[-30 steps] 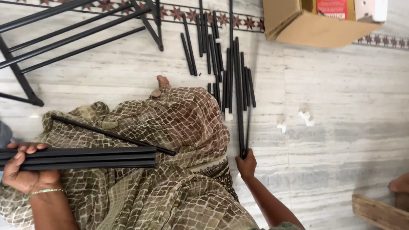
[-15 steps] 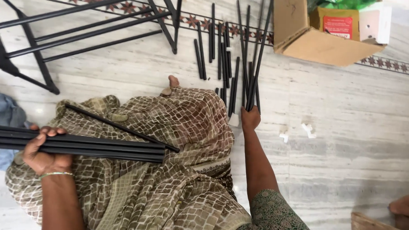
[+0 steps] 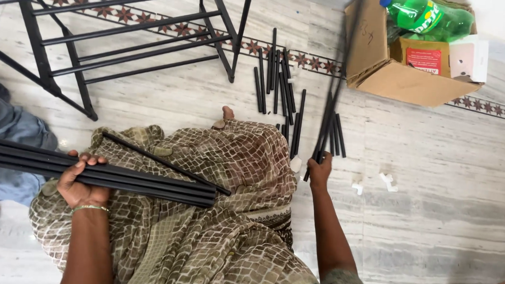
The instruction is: The person assembles a black metal shelving unit by inserting horizontal rods into the frame and attaching white plastic connectors to the ends of vertical rods. The person works on the floor, handling multiple rods and connectors to build the structure.
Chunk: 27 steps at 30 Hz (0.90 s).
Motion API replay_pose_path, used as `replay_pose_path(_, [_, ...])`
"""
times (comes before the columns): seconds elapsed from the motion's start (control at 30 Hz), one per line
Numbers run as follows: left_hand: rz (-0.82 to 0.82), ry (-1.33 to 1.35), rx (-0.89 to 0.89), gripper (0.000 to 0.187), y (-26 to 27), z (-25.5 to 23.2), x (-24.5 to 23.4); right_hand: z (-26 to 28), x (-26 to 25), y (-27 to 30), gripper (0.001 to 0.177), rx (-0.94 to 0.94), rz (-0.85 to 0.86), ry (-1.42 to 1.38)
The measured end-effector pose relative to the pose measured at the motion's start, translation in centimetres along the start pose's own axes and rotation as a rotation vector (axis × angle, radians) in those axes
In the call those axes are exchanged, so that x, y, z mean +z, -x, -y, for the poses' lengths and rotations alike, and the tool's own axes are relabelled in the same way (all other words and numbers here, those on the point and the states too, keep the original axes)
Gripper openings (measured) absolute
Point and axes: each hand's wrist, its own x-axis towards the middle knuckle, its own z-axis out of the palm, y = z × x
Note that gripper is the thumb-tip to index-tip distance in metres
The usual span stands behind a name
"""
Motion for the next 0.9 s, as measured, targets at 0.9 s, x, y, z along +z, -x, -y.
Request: replay_pose_path(0.9, [0.298, -0.136, -0.087, 0.07, 6.9, 3.7, 14.9, 11.4, 11.8, 15.1, 0.085, -0.62, 1.237, 0.666])
